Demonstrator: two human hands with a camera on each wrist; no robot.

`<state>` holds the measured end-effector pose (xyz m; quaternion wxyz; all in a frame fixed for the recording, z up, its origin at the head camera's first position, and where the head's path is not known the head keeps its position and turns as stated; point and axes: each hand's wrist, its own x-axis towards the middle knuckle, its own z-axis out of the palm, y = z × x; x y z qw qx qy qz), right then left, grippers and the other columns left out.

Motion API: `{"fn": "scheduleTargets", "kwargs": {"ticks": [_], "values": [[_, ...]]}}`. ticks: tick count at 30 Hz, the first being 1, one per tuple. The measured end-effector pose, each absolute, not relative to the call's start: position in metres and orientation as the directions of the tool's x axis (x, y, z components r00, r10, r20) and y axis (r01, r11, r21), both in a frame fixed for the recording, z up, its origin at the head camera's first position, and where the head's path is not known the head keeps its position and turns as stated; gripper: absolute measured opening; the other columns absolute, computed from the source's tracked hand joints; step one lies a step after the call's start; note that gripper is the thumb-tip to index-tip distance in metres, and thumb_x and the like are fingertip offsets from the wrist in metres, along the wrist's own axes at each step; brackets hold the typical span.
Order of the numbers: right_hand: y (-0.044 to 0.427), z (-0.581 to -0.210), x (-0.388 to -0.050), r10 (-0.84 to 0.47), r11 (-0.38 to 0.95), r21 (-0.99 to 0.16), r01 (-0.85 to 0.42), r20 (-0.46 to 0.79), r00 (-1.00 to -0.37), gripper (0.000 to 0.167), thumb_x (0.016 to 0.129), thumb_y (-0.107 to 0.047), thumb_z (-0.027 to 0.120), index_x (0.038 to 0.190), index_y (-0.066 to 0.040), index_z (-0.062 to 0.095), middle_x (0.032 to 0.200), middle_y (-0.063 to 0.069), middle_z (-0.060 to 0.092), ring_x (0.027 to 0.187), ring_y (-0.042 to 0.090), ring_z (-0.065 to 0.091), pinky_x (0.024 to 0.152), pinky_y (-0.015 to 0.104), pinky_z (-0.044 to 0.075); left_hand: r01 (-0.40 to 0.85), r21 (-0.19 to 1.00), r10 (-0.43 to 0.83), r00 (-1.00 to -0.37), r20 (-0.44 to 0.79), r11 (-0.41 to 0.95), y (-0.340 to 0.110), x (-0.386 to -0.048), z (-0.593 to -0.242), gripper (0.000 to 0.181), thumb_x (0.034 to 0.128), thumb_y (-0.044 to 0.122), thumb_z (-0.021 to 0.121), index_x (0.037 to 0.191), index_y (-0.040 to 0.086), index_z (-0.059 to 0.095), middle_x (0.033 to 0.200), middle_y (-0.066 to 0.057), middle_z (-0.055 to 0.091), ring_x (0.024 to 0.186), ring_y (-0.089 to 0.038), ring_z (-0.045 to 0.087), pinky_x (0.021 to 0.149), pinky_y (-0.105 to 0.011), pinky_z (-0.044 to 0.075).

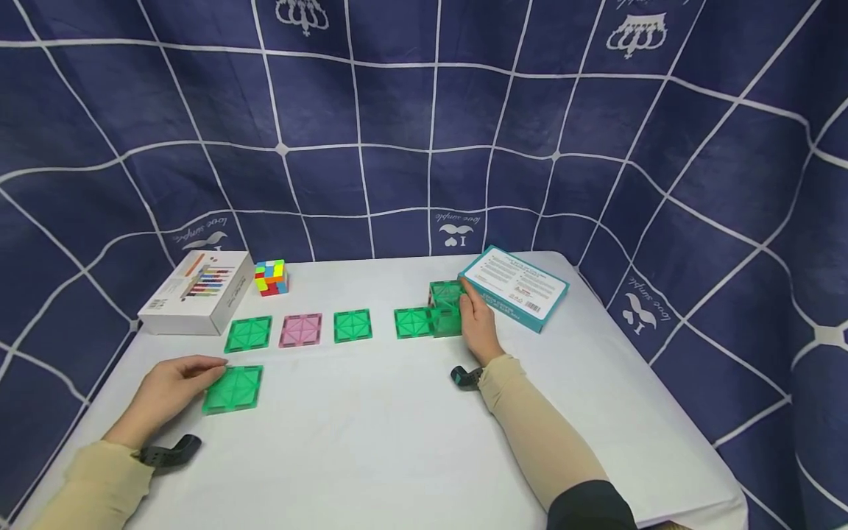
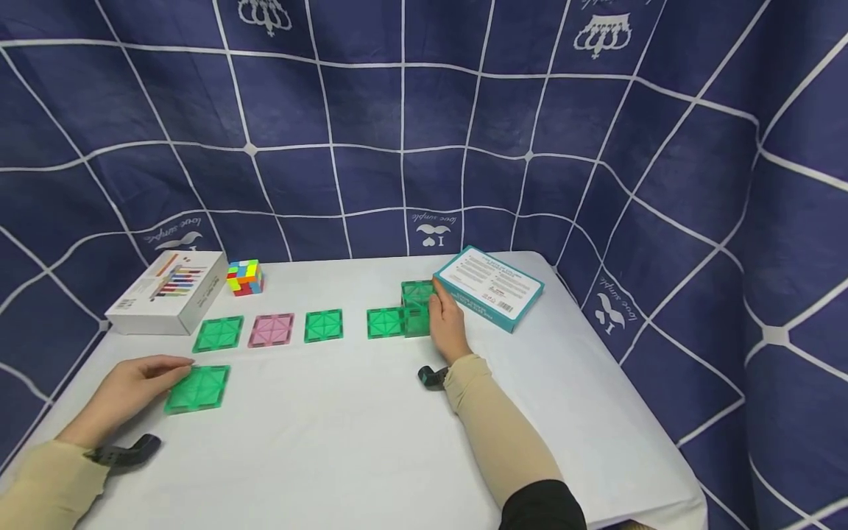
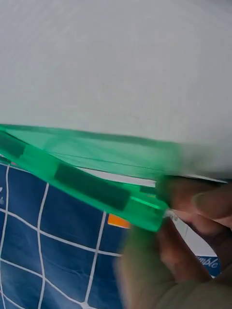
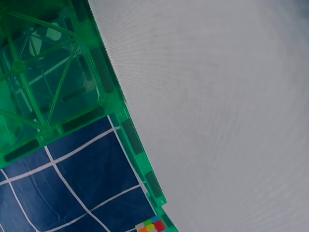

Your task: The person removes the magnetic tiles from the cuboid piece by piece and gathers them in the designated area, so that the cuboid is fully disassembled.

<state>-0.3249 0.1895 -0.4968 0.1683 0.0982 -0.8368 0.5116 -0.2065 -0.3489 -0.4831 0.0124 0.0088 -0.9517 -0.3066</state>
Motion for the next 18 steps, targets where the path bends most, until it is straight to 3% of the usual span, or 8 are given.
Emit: {"fn": "scheduleTargets", "kwargs": {"ticks": [3,8,11,14,18], "values": [[0.189,-0.496,-0.325,0.015,0.464,-0.820,-0.335,0.386,-0.922,0.050,0.113,-0.033,0.035,0.159,-0.012,0.040,0.164,0.003,0.039,0.153,0.028,0.034,0.125,0.048,0.028,-0.023,0.595,-0.023,-1.000,-0.008,0.804,-0.348,-0.207,-0.482,0.059,0.0967,0.047,0.070,0.130,-0.001,0.067,0.121,-0.026,0.071,0.105,-0.038,0.068,0.079,-0.045,0.056],[0.189,-0.496,-0.325,0.009,0.468,-0.818,-0.335,0.383,-0.924,0.050,0.114,-0.032,0.034,0.159,-0.013,0.039,0.165,0.003,0.038,0.153,0.028,0.033,0.125,0.049,0.027,-0.010,0.592,-0.004,-1.000,-0.011,0.806,-0.343,-0.205,-0.480,0.063,0.0943,0.047,0.074,0.132,-0.003,0.065,0.111,-0.020,0.073,0.089,-0.020,0.067,0.067,-0.027,0.053],[0.189,-0.496,-0.325,0.006,0.458,-0.823,-0.335,0.380,-0.925,0.050,0.114,-0.033,0.034,0.159,-0.013,0.039,0.165,0.003,0.038,0.154,0.027,0.032,0.125,0.048,0.027,0.018,0.578,0.007,-1.000,0.020,0.816,-0.339,-0.205,-0.482,0.058,0.0956,0.045,0.073,0.131,-0.001,0.067,0.109,-0.018,0.074,0.085,-0.017,0.062,0.064,-0.022,0.049],[0.190,-0.497,-0.324,0.009,0.454,-0.827,-0.333,0.378,-0.926,0.051,0.114,-0.035,0.034,0.160,-0.013,0.039,0.165,0.003,0.038,0.154,0.027,0.032,0.125,0.048,0.026,0.045,0.558,0.019,-0.998,0.052,0.828,-0.336,-0.206,-0.484,0.054,0.0966,0.042,0.072,0.131,0.000,0.068,0.111,-0.019,0.073,0.087,-0.019,0.061,0.067,-0.027,0.050],[0.189,-0.496,-0.324,0.013,0.454,-0.827,-0.332,0.378,-0.926,0.051,0.113,-0.036,0.034,0.160,-0.016,0.039,0.165,0.002,0.038,0.154,0.026,0.032,0.126,0.047,0.026,0.061,0.535,0.026,-0.997,0.072,0.843,-0.337,-0.207,-0.486,0.051,0.0983,0.039,0.071,0.132,0.001,0.067,0.118,-0.024,0.071,0.093,-0.026,0.062,0.074,-0.042,0.053]]}}
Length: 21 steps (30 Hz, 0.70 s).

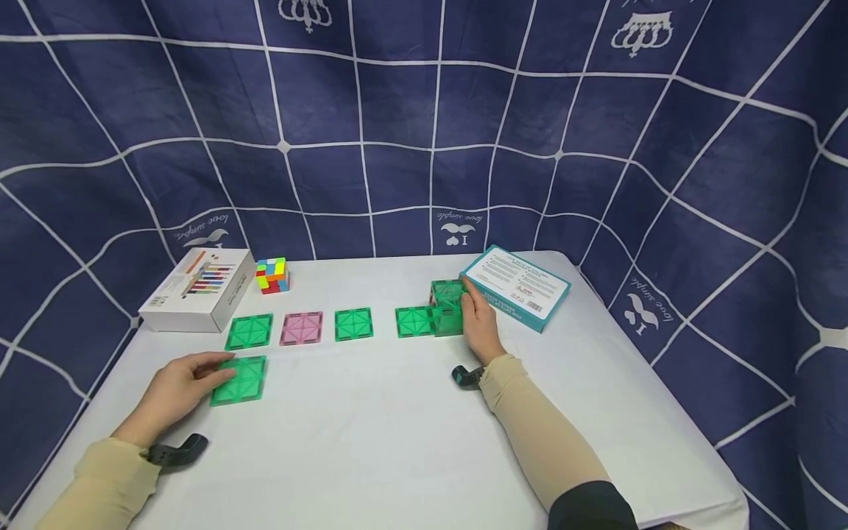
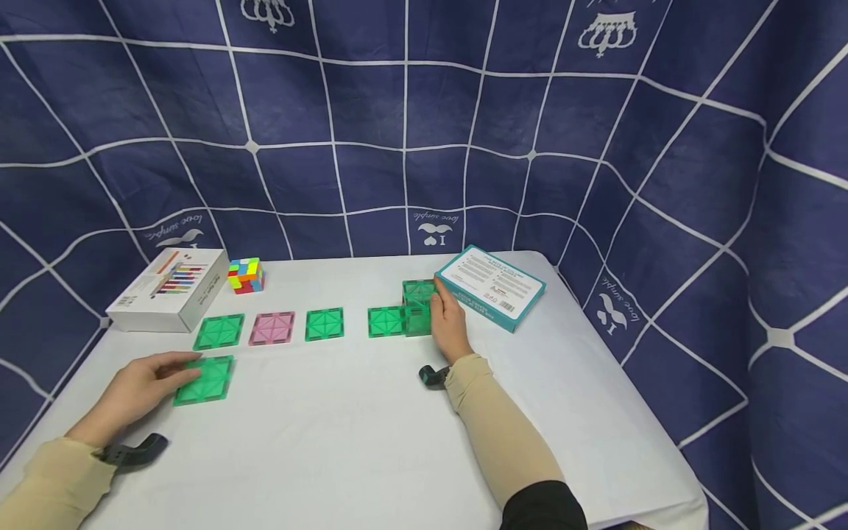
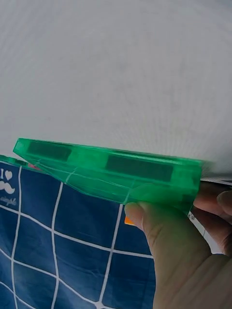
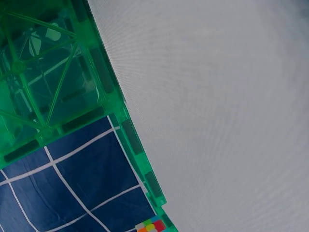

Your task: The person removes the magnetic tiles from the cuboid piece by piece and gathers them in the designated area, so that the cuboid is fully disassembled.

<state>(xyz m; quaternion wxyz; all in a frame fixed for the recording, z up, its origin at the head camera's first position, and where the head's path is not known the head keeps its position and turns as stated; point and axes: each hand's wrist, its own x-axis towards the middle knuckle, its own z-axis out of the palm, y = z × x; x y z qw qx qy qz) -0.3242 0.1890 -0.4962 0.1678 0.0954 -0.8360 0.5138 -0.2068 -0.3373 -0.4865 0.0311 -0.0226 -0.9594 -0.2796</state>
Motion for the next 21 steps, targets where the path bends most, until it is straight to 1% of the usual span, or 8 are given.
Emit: {"fn": "scheduleTargets", "kwargs": {"ticks": [2,5,8,13,14,16,19,21], "values": [[0.189,-0.496,-0.324,0.017,0.454,-0.827,-0.331,0.379,-0.925,0.050,0.113,-0.037,0.034,0.160,-0.019,0.040,0.165,0.002,0.039,0.154,0.026,0.033,0.125,0.047,0.026,0.061,0.526,0.027,-0.997,0.072,0.848,-0.338,-0.208,-0.487,0.051,0.0989,0.039,0.070,0.133,0.002,0.066,0.117,-0.024,0.070,0.092,-0.027,0.062,0.074,-0.043,0.052],[0.189,-0.496,-0.324,0.016,0.456,-0.826,-0.332,0.380,-0.925,0.050,0.113,-0.036,0.034,0.159,-0.017,0.040,0.164,0.003,0.039,0.153,0.027,0.033,0.125,0.047,0.027,0.056,0.519,0.030,-0.998,0.058,0.853,-0.337,-0.208,-0.487,0.049,0.0991,0.036,0.070,0.134,0.001,0.065,0.108,-0.018,0.071,0.087,-0.024,0.058,0.070,-0.037,0.049],[0.189,-0.495,-0.323,0.012,0.462,-0.825,-0.327,0.374,-0.927,0.050,0.113,-0.034,0.034,0.159,-0.015,0.040,0.165,0.003,0.038,0.154,0.026,0.033,0.125,0.047,0.027,0.070,0.503,0.043,-0.997,0.066,0.862,-0.336,-0.208,-0.487,0.046,0.0972,0.030,0.073,0.131,0.000,0.066,0.104,-0.016,0.069,0.085,-0.023,0.056,0.068,-0.031,0.044],[0.191,-0.496,-0.324,0.022,0.462,-0.824,-0.329,0.382,-0.924,0.051,0.113,-0.036,0.034,0.159,-0.014,0.040,0.165,0.005,0.039,0.153,0.027,0.033,0.125,0.047,0.026,0.136,0.460,0.080,-0.987,0.139,0.878,-0.335,-0.210,-0.489,0.038,0.0912,0.018,0.079,0.124,0.000,0.071,0.108,-0.021,0.065,0.086,-0.024,0.055,0.068,-0.032,0.045],[0.191,-0.497,-0.324,0.023,0.461,-0.823,-0.332,0.385,-0.923,0.052,0.113,-0.036,0.034,0.159,-0.013,0.040,0.165,0.005,0.039,0.153,0.028,0.033,0.125,0.048,0.027,0.144,0.449,0.083,-0.985,0.153,0.882,-0.334,-0.210,-0.489,0.038,0.0902,0.017,0.079,0.123,-0.001,0.071,0.106,-0.021,0.065,0.085,-0.025,0.054,0.067,-0.033,0.045],[0.190,-0.497,-0.324,0.020,0.459,-0.822,-0.338,0.390,-0.921,0.052,0.113,-0.036,0.034,0.159,-0.012,0.040,0.164,0.006,0.039,0.153,0.029,0.033,0.125,0.048,0.027,0.145,0.429,0.079,-0.982,0.169,0.891,-0.331,-0.209,-0.484,0.041,0.0893,0.017,0.080,0.124,-0.003,0.070,0.108,-0.024,0.063,0.087,-0.031,0.057,0.070,-0.042,0.050],[0.189,-0.496,-0.324,0.012,0.456,-0.823,-0.339,0.387,-0.922,0.051,0.114,-0.035,0.034,0.159,-0.011,0.039,0.165,0.006,0.039,0.153,0.029,0.033,0.125,0.049,0.027,0.159,0.382,0.069,-0.969,0.239,0.910,-0.314,-0.205,-0.471,0.043,0.0877,0.018,0.082,0.123,-0.004,0.069,0.111,-0.027,0.060,0.096,-0.043,0.058,0.080,-0.059,0.051],[0.188,-0.495,-0.323,0.011,0.448,-0.828,-0.338,0.382,-0.924,0.051,0.114,-0.033,0.035,0.159,-0.011,0.039,0.165,0.007,0.038,0.153,0.029,0.033,0.125,0.049,0.027,0.210,0.370,0.105,-0.953,0.284,0.905,-0.295,-0.206,-0.460,0.042,0.0880,0.019,0.082,0.122,-0.003,0.070,0.115,-0.027,0.061,0.105,-0.046,0.058,0.087,-0.065,0.048]]}}
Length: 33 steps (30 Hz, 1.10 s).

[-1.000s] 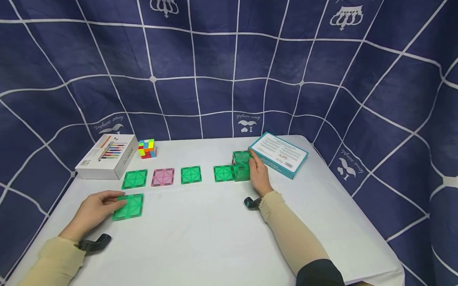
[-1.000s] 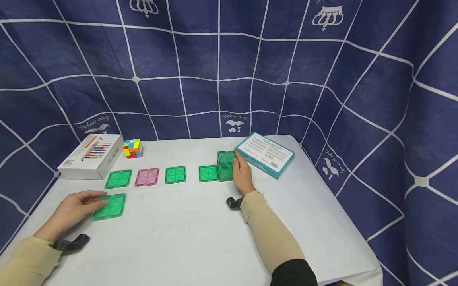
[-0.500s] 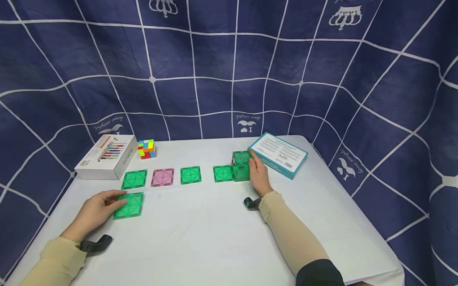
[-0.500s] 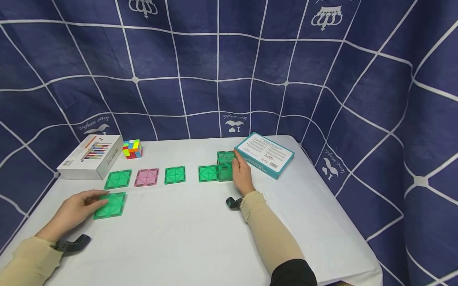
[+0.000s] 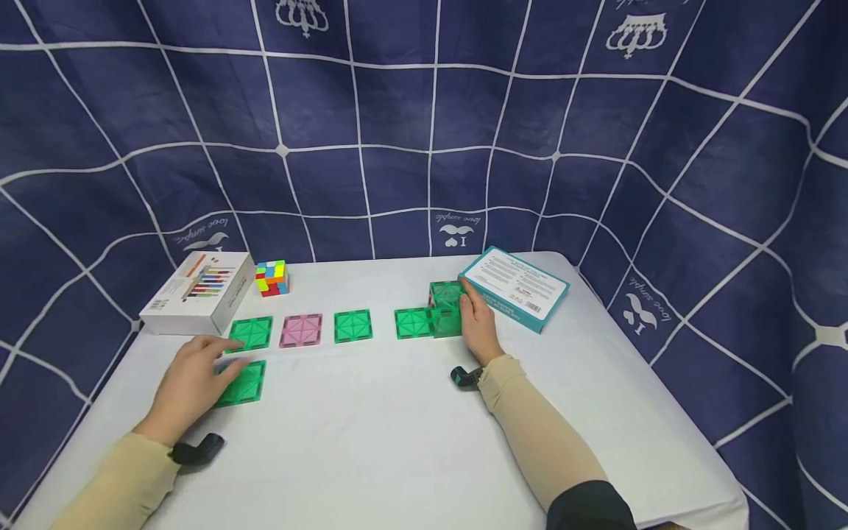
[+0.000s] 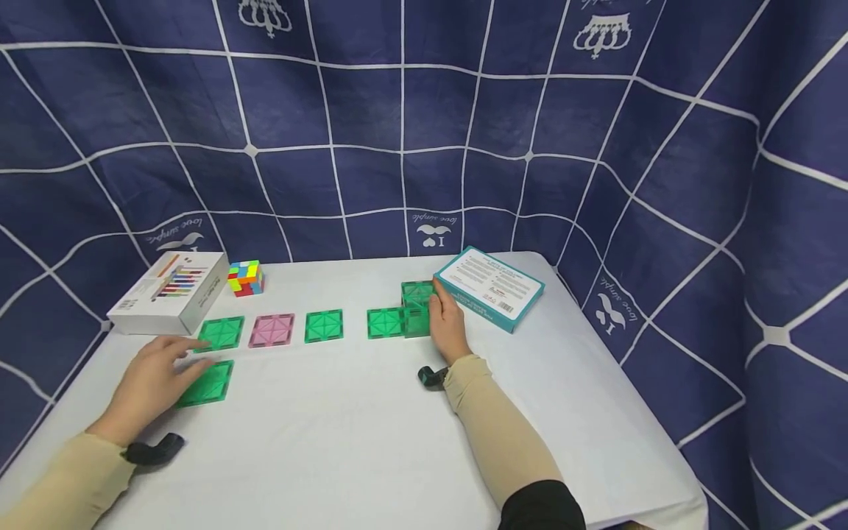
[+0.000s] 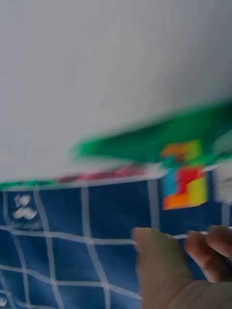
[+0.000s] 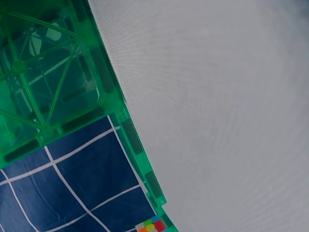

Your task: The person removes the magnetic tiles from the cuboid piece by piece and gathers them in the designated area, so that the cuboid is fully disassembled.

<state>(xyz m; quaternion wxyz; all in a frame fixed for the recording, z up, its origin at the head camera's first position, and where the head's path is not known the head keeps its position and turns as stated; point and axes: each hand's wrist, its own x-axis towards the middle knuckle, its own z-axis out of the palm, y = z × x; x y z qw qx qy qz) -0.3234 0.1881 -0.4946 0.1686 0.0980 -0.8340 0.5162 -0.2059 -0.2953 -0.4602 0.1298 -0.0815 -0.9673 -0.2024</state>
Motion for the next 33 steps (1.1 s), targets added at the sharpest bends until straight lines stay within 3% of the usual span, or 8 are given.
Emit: {"fn": "scheduleTargets", "kwargs": {"ticks": [5,10,13,17,22,28,33], "values": [[0.194,-0.495,-0.322,0.032,0.450,-0.835,-0.316,0.368,-0.929,0.051,0.113,-0.033,0.035,0.159,-0.011,0.040,0.165,0.007,0.038,0.154,0.030,0.032,0.125,0.049,0.026,0.397,0.441,0.290,-0.911,0.292,0.805,-0.226,-0.229,-0.444,0.036,0.0896,0.021,0.082,0.122,0.006,0.074,0.114,-0.015,0.071,0.106,-0.036,0.064,0.090,-0.059,0.053],[0.195,-0.499,-0.324,0.047,0.450,-0.835,-0.317,0.377,-0.925,0.050,0.113,-0.033,0.035,0.159,-0.013,0.041,0.164,0.006,0.040,0.153,0.029,0.033,0.125,0.049,0.027,0.453,0.542,0.406,-0.889,0.213,0.707,-0.152,-0.264,-0.444,0.050,0.0917,0.027,0.080,0.135,0.005,0.066,0.126,-0.015,0.070,0.112,-0.033,0.067,0.096,-0.054,0.055],[0.191,-0.500,-0.326,0.024,0.441,-0.832,-0.337,0.386,-0.922,0.049,0.114,-0.031,0.035,0.159,-0.012,0.040,0.164,0.005,0.039,0.154,0.027,0.033,0.125,0.048,0.027,0.437,0.580,0.446,-0.885,0.137,0.688,-0.117,-0.283,-0.448,0.066,0.0926,0.029,0.079,0.146,-0.001,0.054,0.141,-0.021,0.062,0.123,-0.037,0.063,0.104,-0.054,0.051],[0.188,-0.502,-0.328,0.002,0.442,-0.823,-0.357,0.399,-0.917,0.050,0.114,-0.031,0.035,0.159,-0.010,0.040,0.164,0.005,0.040,0.153,0.026,0.033,0.125,0.047,0.028,0.385,0.568,0.447,-0.894,0.033,0.728,-0.083,-0.301,-0.455,0.088,0.0902,0.031,0.080,0.155,-0.008,0.035,0.156,-0.029,0.043,0.142,-0.045,0.046,0.117,-0.055,0.038],[0.190,-0.501,-0.327,0.014,0.448,-0.815,-0.368,0.418,-0.908,0.048,0.114,-0.028,0.036,0.158,-0.009,0.041,0.163,0.007,0.041,0.153,0.027,0.035,0.124,0.048,0.029,0.346,0.508,0.420,-0.907,-0.033,0.788,-0.057,-0.316,-0.466,0.094,0.0914,0.034,0.078,0.157,-0.010,0.027,0.162,-0.032,0.029,0.150,-0.049,0.029,0.122,-0.058,0.027],[0.189,-0.499,-0.326,0.017,0.460,-0.808,-0.369,0.423,-0.906,0.049,0.114,-0.030,0.036,0.157,-0.009,0.042,0.163,0.007,0.042,0.152,0.027,0.036,0.124,0.046,0.029,0.356,0.466,0.395,-0.918,0.014,0.810,-0.058,-0.324,-0.474,0.083,0.0924,0.036,0.078,0.153,-0.006,0.040,0.155,-0.026,0.045,0.145,-0.046,0.037,0.119,-0.061,0.031],[0.188,-0.497,-0.326,0.018,0.467,-0.807,-0.362,0.418,-0.908,0.048,0.113,-0.028,0.036,0.157,-0.009,0.042,0.163,0.007,0.042,0.152,0.027,0.036,0.124,0.047,0.029,0.377,0.429,0.394,-0.918,0.052,0.821,-0.062,-0.326,-0.474,0.084,0.0880,0.042,0.082,0.150,-0.003,0.048,0.150,-0.024,0.052,0.141,-0.044,0.044,0.111,-0.060,0.036]]}}
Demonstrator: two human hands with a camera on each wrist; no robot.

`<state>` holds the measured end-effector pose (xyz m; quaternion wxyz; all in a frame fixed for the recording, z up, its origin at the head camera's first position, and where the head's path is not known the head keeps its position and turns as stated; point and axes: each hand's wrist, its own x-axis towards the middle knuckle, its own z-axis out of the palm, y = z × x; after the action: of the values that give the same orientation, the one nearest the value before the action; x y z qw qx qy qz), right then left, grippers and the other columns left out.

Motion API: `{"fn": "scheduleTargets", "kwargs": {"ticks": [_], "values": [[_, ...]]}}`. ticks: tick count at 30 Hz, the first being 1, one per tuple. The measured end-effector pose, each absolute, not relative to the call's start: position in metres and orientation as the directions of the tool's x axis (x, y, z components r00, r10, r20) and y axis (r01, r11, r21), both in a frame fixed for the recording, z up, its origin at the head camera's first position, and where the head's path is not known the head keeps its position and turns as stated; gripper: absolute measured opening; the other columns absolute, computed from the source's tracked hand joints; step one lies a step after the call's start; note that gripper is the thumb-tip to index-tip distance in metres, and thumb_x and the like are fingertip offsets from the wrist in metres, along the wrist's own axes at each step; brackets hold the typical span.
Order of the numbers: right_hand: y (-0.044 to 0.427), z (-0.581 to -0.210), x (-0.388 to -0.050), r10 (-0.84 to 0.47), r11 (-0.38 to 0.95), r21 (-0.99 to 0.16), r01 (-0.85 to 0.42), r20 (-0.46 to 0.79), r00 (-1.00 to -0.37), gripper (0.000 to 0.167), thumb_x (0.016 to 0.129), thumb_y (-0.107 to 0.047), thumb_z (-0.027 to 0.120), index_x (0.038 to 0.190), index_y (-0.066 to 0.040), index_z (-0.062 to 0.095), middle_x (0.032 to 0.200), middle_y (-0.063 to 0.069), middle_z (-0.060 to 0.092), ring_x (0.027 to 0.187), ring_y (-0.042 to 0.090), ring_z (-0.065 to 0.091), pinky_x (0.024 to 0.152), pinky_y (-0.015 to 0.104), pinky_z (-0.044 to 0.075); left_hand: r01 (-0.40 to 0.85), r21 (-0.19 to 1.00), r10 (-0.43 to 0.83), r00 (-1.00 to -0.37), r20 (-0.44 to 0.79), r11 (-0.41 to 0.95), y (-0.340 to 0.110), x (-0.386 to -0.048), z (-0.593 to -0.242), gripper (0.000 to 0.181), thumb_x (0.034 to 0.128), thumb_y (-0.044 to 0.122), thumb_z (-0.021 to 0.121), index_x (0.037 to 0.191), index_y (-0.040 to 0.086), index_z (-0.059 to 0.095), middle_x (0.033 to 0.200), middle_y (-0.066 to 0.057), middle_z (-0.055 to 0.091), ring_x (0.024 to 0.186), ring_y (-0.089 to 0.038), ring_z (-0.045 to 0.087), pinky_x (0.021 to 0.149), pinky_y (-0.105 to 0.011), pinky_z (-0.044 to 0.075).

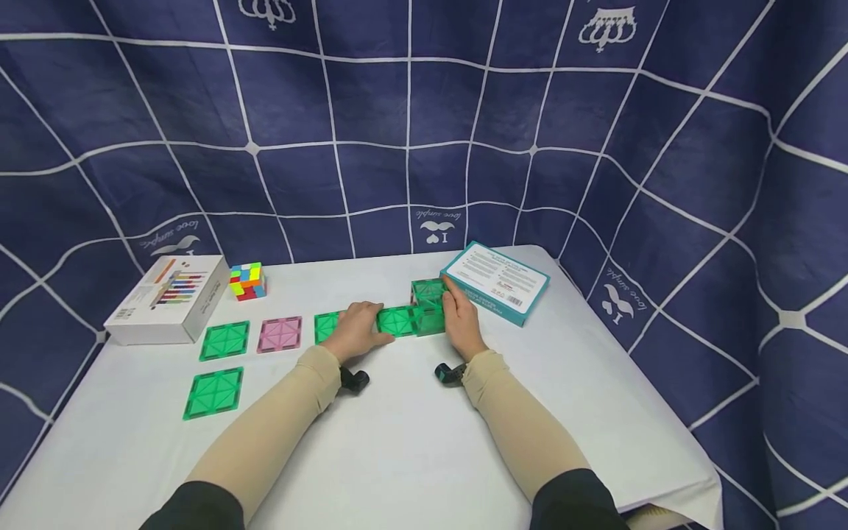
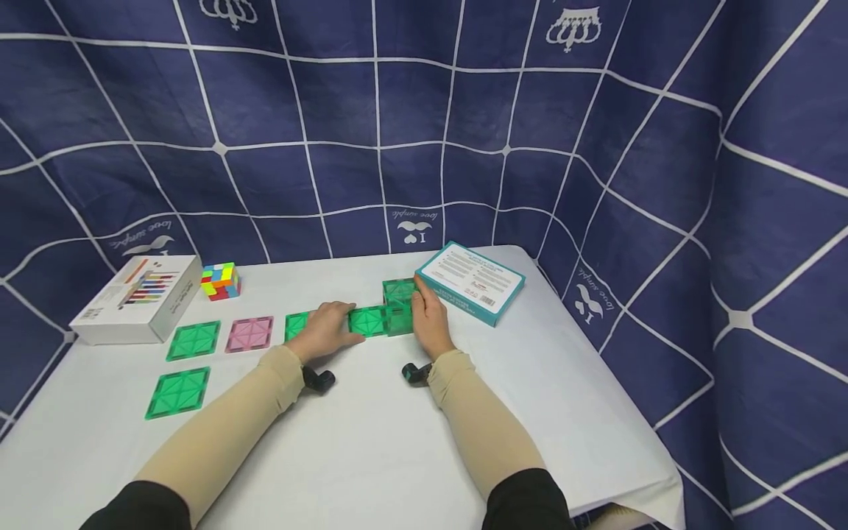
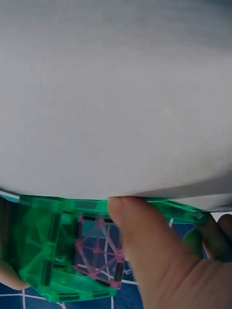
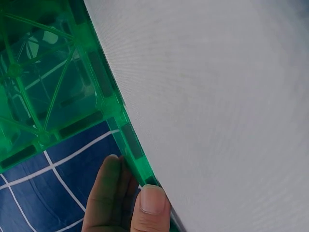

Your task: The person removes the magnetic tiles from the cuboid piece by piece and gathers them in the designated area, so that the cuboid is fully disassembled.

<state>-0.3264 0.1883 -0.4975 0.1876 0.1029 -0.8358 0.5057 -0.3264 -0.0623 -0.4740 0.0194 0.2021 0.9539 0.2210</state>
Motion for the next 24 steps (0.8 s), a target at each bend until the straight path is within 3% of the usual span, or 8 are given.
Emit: {"fn": "scheduleTargets", "kwargs": {"ticks": [5,10,18,24], "values": [[0.189,-0.499,-0.326,0.022,0.475,-0.802,-0.361,0.421,-0.907,0.048,0.113,-0.028,0.037,0.157,-0.011,0.043,0.162,0.005,0.043,0.152,0.028,0.036,0.124,0.048,0.030,0.398,0.439,0.389,-0.914,0.115,0.806,-0.063,-0.327,-0.474,0.084,0.0828,0.042,0.086,0.144,-0.005,0.054,0.141,-0.026,0.059,0.132,-0.046,0.053,0.103,-0.061,0.042],[0.189,-0.499,-0.327,0.018,0.479,-0.796,-0.369,0.429,-0.903,0.047,0.113,-0.028,0.037,0.157,-0.010,0.044,0.162,0.008,0.043,0.151,0.028,0.037,0.123,0.048,0.031,0.386,0.508,0.355,-0.921,0.162,0.770,-0.066,-0.326,-0.477,0.081,0.0827,0.036,0.087,0.143,-0.007,0.054,0.138,-0.028,0.057,0.126,-0.043,0.057,0.106,-0.057,0.046],[0.187,-0.497,-0.326,0.018,0.477,-0.801,-0.363,0.421,-0.907,0.046,0.113,-0.025,0.037,0.156,-0.010,0.044,0.162,0.006,0.043,0.152,0.025,0.037,0.124,0.045,0.030,0.475,0.611,0.371,-0.879,0.299,0.633,-0.081,-0.315,-0.476,0.063,0.0838,0.025,0.088,0.135,-0.002,0.064,0.147,-0.024,0.050,0.128,-0.037,0.057,0.104,-0.050,0.052],[0.188,-0.498,-0.326,0.019,0.472,-0.805,-0.361,0.419,-0.908,0.047,0.113,-0.026,0.036,0.157,-0.011,0.043,0.162,0.009,0.042,0.152,0.027,0.036,0.124,0.047,0.030,0.547,0.588,0.396,-0.837,0.377,0.596,-0.100,-0.293,-0.463,0.060,0.0835,0.023,0.088,0.135,0.001,0.066,0.148,-0.020,0.049,0.124,-0.034,0.060,0.101,-0.049,0.054]]}}
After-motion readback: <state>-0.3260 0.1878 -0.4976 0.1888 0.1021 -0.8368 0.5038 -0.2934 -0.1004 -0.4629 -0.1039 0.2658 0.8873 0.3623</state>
